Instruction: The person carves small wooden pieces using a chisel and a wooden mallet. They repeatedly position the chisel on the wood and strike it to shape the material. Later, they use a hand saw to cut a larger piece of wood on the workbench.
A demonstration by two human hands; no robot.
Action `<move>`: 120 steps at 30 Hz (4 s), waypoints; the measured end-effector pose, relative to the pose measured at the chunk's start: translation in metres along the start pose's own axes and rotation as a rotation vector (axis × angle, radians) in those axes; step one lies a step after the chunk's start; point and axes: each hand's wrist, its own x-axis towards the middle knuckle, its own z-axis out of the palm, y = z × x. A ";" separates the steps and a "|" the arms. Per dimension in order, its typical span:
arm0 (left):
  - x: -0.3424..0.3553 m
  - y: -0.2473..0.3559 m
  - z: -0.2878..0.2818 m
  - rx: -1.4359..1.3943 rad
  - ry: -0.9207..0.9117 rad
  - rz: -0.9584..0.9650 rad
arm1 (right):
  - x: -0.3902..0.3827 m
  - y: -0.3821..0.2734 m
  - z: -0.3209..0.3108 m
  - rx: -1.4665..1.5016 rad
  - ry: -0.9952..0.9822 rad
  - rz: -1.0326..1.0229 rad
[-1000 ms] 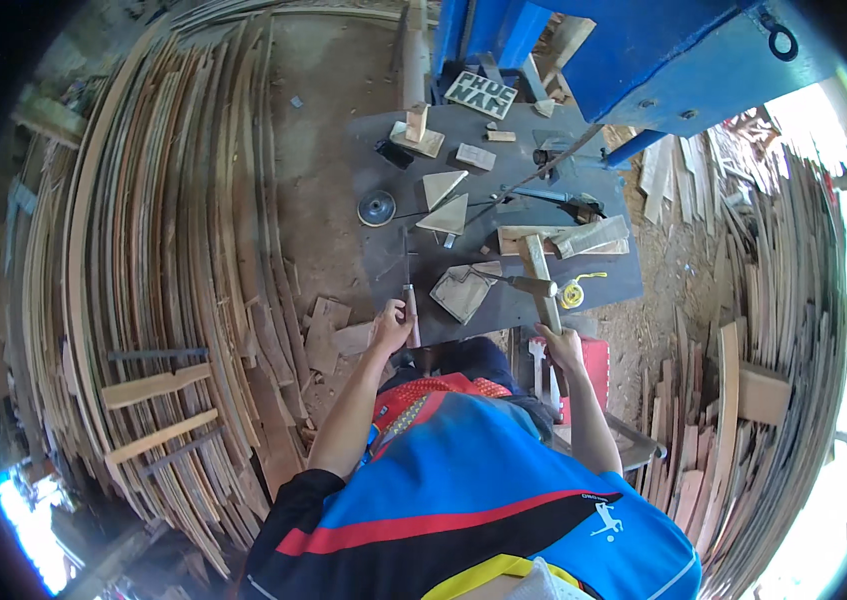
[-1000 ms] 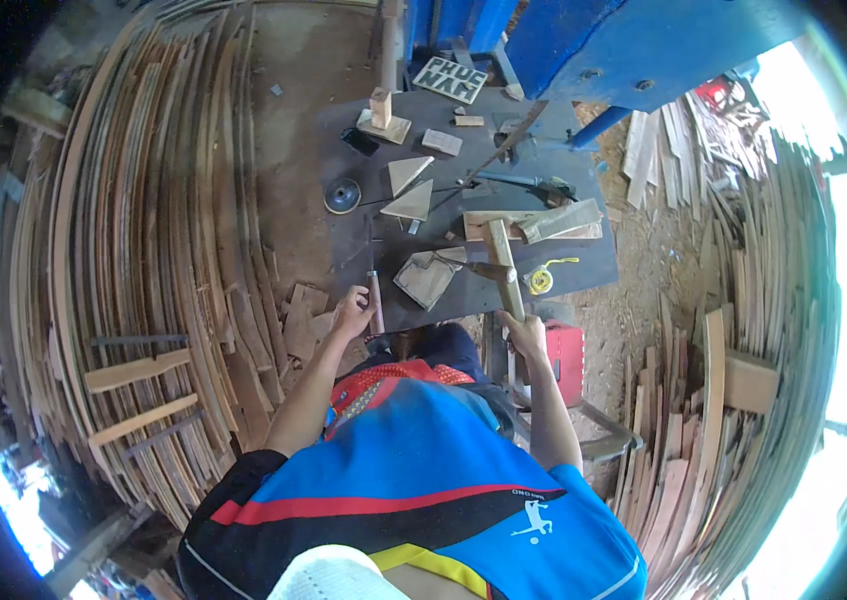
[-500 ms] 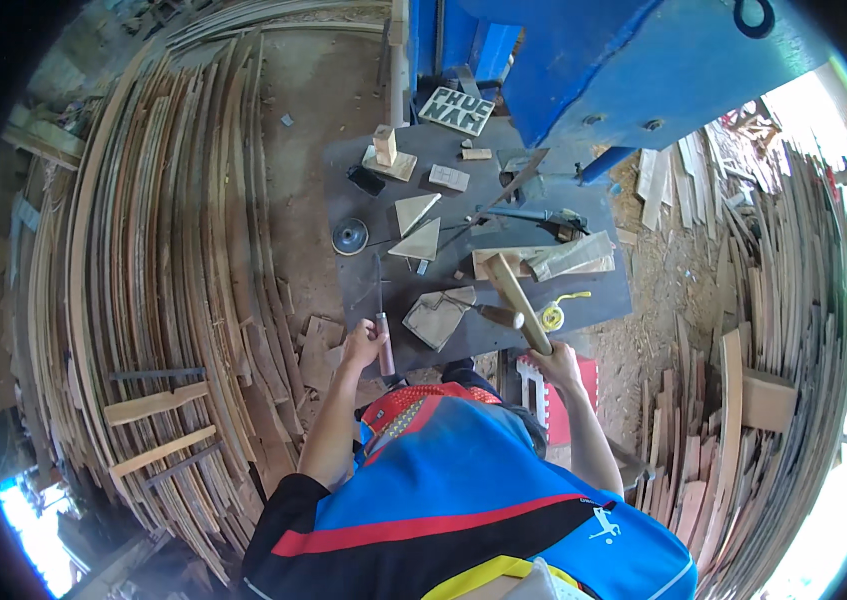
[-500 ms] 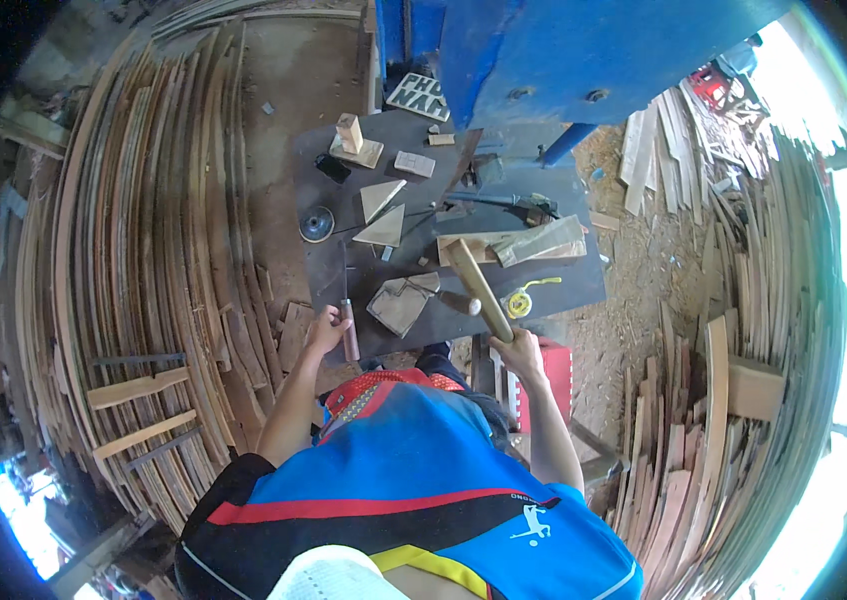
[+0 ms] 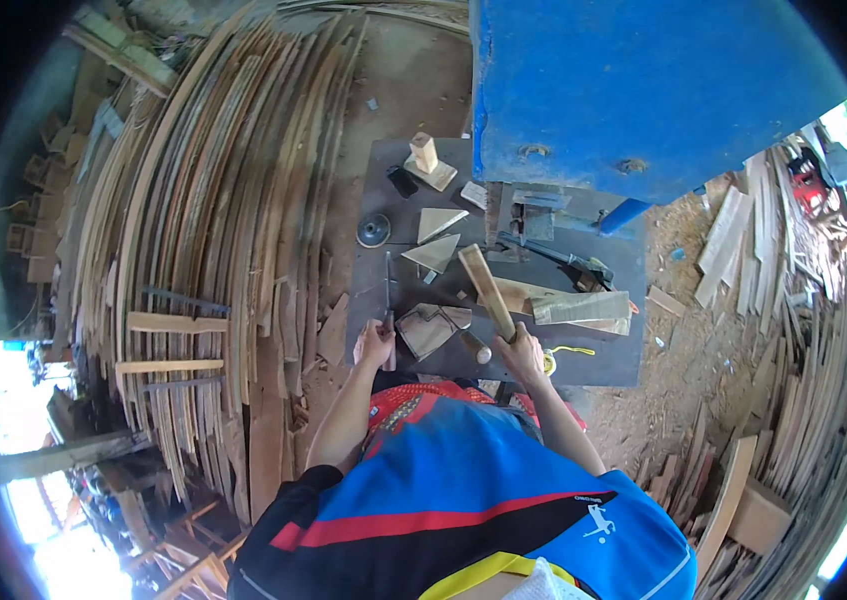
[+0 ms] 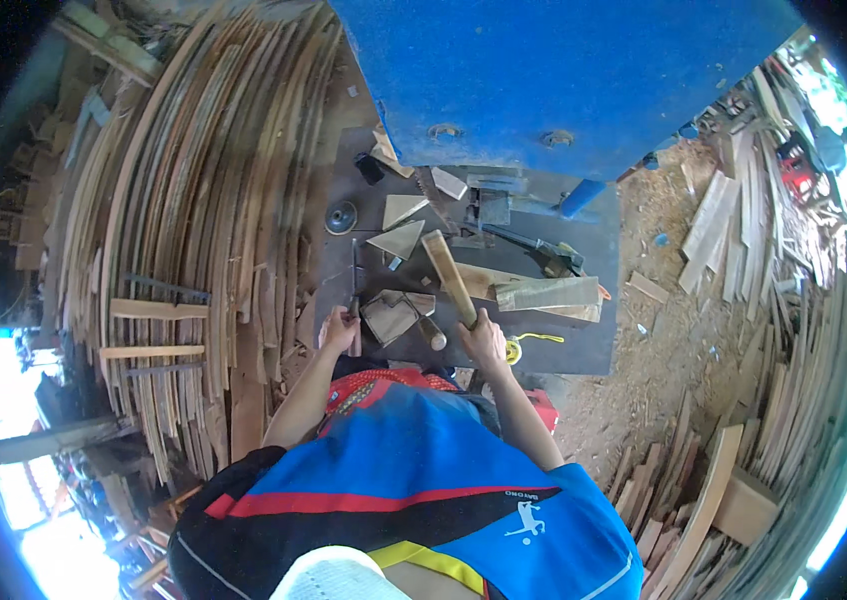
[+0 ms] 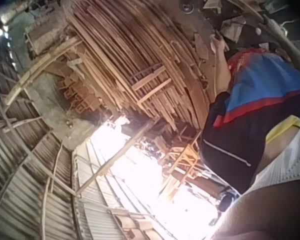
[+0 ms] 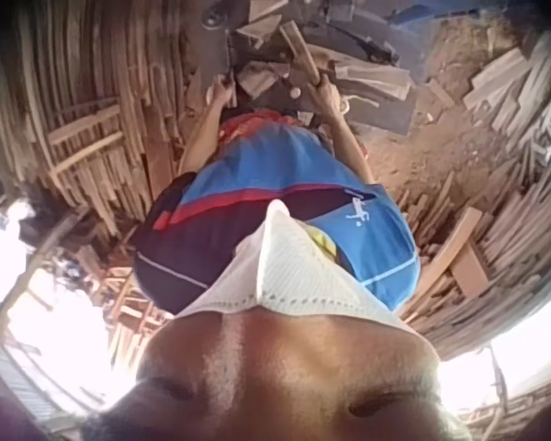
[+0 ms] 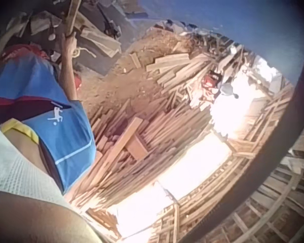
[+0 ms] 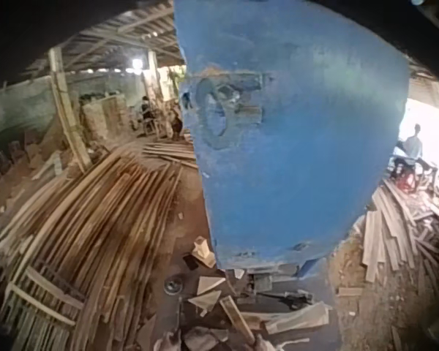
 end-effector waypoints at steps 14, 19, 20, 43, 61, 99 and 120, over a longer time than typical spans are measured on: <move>0.019 0.027 -0.012 -0.002 0.040 0.005 | 0.036 0.016 0.002 -0.299 0.012 -0.103; 0.030 -0.003 -0.009 -0.059 0.131 0.109 | 0.039 0.001 0.010 -0.315 0.019 -0.059; 0.037 -0.003 -0.013 -0.065 0.122 0.109 | 0.042 -0.004 0.012 -0.310 0.040 -0.052; 0.012 0.048 0.044 0.700 -0.126 1.008 | -0.021 -0.116 -0.013 -0.176 -0.395 -0.050; 0.014 0.056 0.022 0.633 -0.384 0.966 | -0.003 -0.119 0.004 -0.490 -0.478 -0.100; 0.006 0.081 0.011 0.812 -0.512 0.822 | -0.047 0.000 0.056 -0.190 -0.210 0.120; 0.002 0.091 -0.044 0.245 -0.296 0.866 | -0.097 -0.045 0.001 -0.226 0.001 -0.112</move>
